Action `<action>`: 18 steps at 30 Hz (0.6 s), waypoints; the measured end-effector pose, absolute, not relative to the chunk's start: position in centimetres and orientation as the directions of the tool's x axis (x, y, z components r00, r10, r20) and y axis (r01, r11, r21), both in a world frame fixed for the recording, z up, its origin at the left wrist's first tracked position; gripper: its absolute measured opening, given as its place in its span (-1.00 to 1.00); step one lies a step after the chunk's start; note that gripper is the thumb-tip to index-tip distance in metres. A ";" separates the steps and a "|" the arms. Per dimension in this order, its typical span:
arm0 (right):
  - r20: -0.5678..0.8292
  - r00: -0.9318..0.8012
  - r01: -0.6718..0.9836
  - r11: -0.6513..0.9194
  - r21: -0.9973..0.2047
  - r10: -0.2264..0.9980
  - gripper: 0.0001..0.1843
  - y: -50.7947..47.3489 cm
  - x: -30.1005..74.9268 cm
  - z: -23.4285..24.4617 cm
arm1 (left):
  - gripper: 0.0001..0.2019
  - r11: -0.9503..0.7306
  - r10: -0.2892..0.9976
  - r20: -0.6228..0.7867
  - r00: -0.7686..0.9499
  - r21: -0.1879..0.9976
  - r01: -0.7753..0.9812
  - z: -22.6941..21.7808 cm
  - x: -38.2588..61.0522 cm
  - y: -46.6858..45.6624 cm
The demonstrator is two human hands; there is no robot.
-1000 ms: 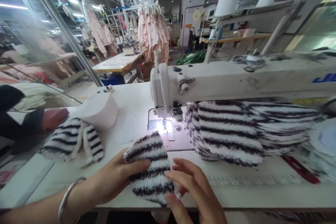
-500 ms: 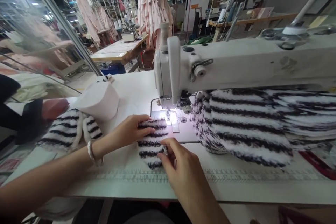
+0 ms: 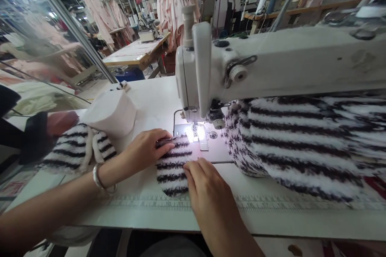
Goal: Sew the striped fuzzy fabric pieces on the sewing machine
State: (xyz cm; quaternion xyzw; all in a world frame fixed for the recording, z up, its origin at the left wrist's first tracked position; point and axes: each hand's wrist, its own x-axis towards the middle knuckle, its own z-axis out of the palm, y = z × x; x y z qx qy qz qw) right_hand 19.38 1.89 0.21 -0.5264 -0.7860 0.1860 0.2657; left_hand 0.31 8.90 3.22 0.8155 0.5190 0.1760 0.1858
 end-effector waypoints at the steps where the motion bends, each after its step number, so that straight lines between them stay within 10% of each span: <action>1: 0.214 -0.324 0.727 0.388 -0.566 0.921 -0.78 1.5 19.6 0.2 | -0.87 -0.400 0.906 0.080 0.417 0.488 0.776 3.1 0.4 8.6; 18: 0.471 -0.342 0.807 0.511 -0.297 0.813 -0.54 -1.5 18.5 -1.5 | -0.85 -0.236 0.929 -0.127 0.347 0.520 0.821 3.5 0.0 8.2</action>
